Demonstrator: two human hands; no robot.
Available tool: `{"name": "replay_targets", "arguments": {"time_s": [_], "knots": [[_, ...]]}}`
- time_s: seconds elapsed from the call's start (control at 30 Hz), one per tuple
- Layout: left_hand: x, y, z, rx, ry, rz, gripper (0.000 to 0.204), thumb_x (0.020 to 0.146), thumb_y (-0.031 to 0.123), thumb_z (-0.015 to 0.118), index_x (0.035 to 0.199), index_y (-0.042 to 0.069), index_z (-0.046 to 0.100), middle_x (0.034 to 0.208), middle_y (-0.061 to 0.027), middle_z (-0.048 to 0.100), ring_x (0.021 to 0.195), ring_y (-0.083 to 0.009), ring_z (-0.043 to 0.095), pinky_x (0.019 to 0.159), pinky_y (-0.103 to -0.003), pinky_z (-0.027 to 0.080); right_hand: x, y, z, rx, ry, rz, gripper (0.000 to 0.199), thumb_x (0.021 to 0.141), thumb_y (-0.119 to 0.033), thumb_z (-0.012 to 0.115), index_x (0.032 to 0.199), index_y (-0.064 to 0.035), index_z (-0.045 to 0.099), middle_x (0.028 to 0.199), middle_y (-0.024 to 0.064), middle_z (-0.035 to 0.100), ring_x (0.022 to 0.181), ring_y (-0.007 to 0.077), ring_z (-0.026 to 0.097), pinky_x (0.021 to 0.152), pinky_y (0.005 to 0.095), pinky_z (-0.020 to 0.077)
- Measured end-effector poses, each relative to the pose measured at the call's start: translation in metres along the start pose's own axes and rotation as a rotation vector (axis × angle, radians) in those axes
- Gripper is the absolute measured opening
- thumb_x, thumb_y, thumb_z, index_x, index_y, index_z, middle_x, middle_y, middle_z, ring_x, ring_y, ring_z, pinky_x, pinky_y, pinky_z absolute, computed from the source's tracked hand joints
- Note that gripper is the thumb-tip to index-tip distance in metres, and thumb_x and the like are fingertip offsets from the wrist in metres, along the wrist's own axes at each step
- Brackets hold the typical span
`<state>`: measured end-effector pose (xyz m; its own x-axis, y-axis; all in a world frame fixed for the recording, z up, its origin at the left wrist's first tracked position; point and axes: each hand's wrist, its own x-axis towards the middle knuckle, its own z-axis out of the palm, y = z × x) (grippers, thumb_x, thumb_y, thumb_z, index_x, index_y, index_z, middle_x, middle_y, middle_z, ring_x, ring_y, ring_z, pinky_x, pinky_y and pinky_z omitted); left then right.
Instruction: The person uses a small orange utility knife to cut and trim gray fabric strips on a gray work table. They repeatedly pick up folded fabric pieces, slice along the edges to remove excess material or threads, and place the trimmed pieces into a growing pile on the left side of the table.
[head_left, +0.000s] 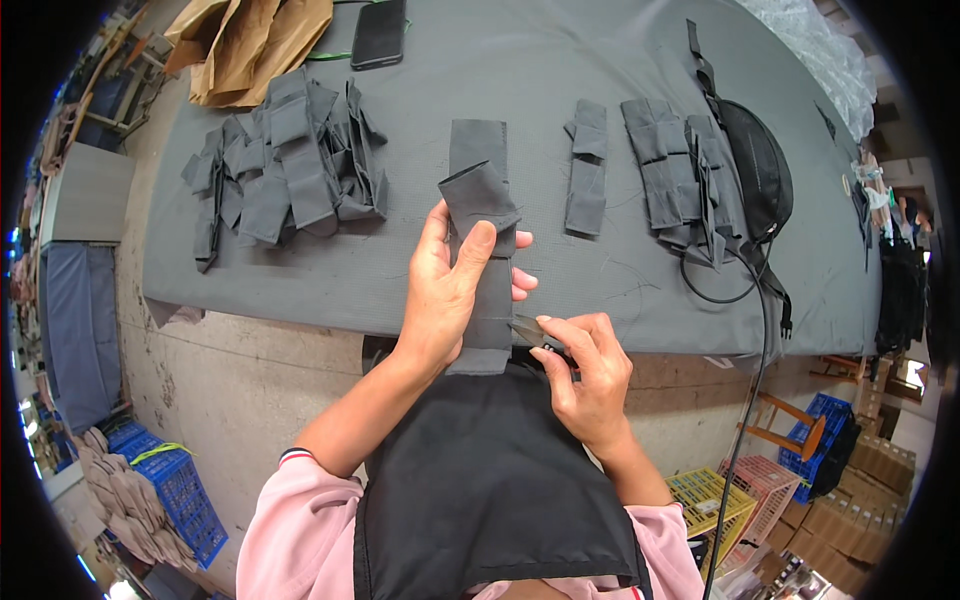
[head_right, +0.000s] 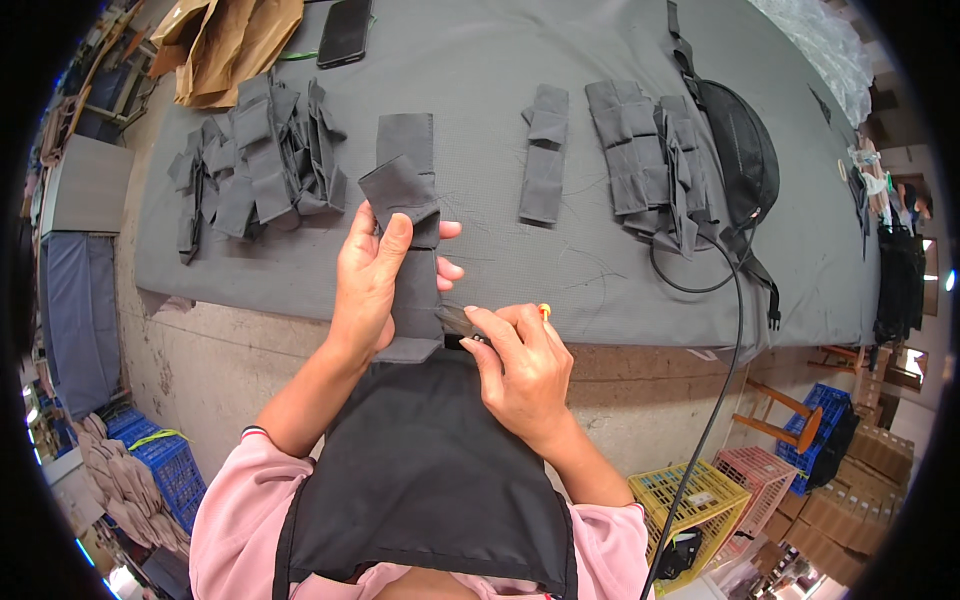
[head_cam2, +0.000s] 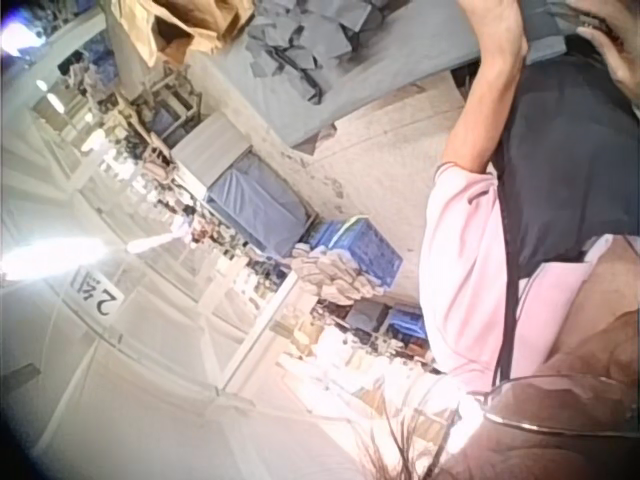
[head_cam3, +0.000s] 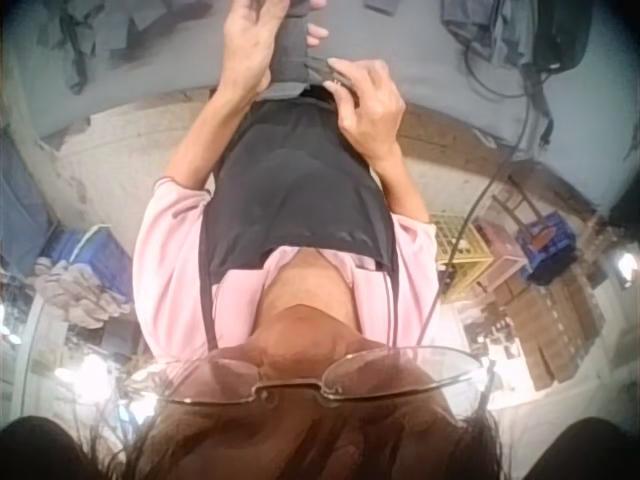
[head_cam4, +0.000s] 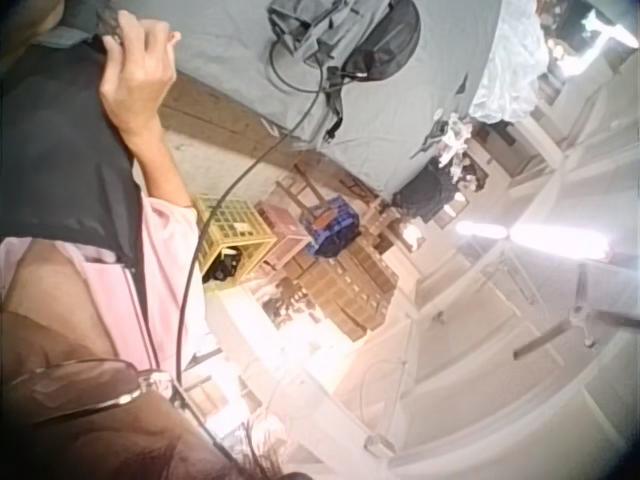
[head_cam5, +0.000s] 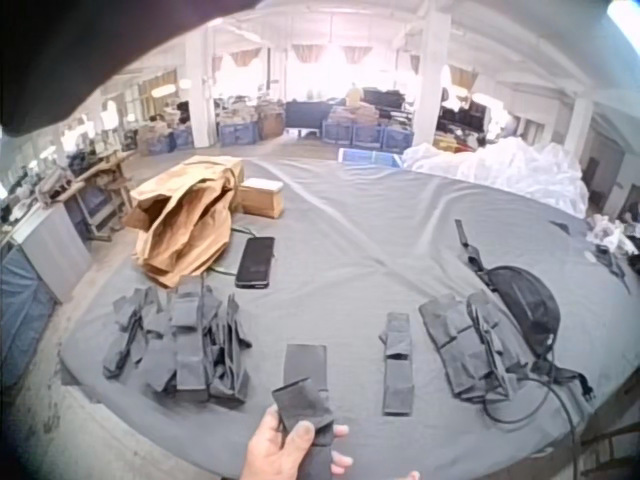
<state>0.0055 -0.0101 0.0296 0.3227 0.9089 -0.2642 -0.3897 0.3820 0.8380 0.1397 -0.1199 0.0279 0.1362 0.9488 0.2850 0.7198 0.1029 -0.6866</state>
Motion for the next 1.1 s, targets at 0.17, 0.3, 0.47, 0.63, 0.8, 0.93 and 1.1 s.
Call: {"name": "replay_targets", "arguments": {"time_s": [0.17, 0.3, 0.47, 0.63, 0.8, 0.93, 1.1], "knots": [[0.001, -0.001, -0.001, -0.008, -0.007, -0.009, 0.038, 0.095, 0.033, 0.054, 0.116, 0.005, 0.042, 0.1, -0.0174, 0.064, 0.068, -0.0195, 0.067, 0.058, -0.028, 0.056, 0.001, 0.0, 0.001, -0.125, 0.034, -0.13, 0.036, 0.067, -0.005, 0.075, 0.101, -0.0089, 0.065, 0.08, 0.0031, 0.056, 0.06, 0.0188, 0.052, 0.054, 0.0316, 0.0398], [0.0, -0.002, 0.0, -0.012, -0.007, -0.014, 0.037, 0.095, 0.033, 0.054, 0.116, 0.005, 0.042, 0.099, -0.0172, 0.064, 0.067, -0.0193, 0.067, 0.057, -0.027, 0.056, 0.0, 0.001, 0.003, -0.161, 0.045, -0.178, 0.037, 0.066, -0.006, 0.075, 0.102, -0.0092, 0.065, 0.08, 0.0022, 0.056, 0.059, 0.0178, 0.05, 0.053, 0.0311, 0.0378], [-0.002, -0.002, -0.003, -0.007, -0.001, -0.011, 0.036, 0.095, 0.033, 0.053, 0.116, 0.005, 0.043, 0.099, -0.0171, 0.064, 0.066, -0.019, 0.067, 0.057, -0.027, 0.056, 0.0, -0.004, 0.0, -0.145, 0.047, -0.178, 0.038, 0.066, -0.005, 0.075, 0.102, -0.0087, 0.065, 0.08, 0.0022, 0.056, 0.059, 0.0181, 0.05, 0.053, 0.0308, 0.0379], [-0.003, -0.001, -0.001, 0.005, -0.007, -0.01, 0.037, 0.095, 0.032, 0.053, 0.117, 0.004, 0.042, 0.099, -0.0169, 0.064, 0.066, -0.019, 0.067, 0.057, -0.027, 0.056, -0.001, -0.006, -0.001, -0.158, 0.041, -0.177, 0.037, 0.066, -0.004, 0.074, 0.102, -0.0085, 0.065, 0.079, 0.0022, 0.056, 0.059, 0.018, 0.05, 0.053, 0.0308, 0.0377], [-0.004, -0.003, -0.001, 0.01, -0.034, -0.004, 0.037, 0.095, 0.031, 0.053, 0.117, 0.004, 0.042, 0.099, -0.0168, 0.064, 0.066, -0.0188, 0.067, 0.057, -0.027, 0.056, 0.002, -0.009, -0.002, -0.171, 0.01, -0.19, 0.036, 0.066, -0.005, 0.074, 0.101, -0.0077, 0.065, 0.079, 0.0017, 0.056, 0.06, 0.0173, 0.051, 0.054, 0.0307, 0.0374], [-0.005, -0.003, -0.002, 0.003, -0.027, -0.009, 0.037, 0.095, 0.031, 0.054, 0.117, 0.004, 0.042, 0.099, -0.017, 0.064, 0.066, -0.0187, 0.067, 0.057, -0.026, 0.056, -0.001, -0.015, -0.008, -0.23, 0.003, -0.177, 0.035, 0.067, -0.006, 0.074, 0.101, -0.0074, 0.065, 0.078, 0.0012, 0.055, 0.06, 0.0169, 0.051, 0.054, 0.0306, 0.0373], [-0.005, -0.001, -0.001, 0.018, -0.032, -0.017, 0.037, 0.095, 0.031, 0.055, 0.117, 0.004, 0.042, 0.098, -0.0174, 0.064, 0.066, -0.0186, 0.067, 0.057, -0.026, 0.055, 0.0, -0.014, -0.008, -0.233, 0.015, -0.192, 0.036, 0.066, -0.006, 0.074, 0.101, -0.0075, 0.065, 0.078, 0.0009, 0.055, 0.06, 0.017, 0.051, 0.053, 0.0304, 0.0373]]}}
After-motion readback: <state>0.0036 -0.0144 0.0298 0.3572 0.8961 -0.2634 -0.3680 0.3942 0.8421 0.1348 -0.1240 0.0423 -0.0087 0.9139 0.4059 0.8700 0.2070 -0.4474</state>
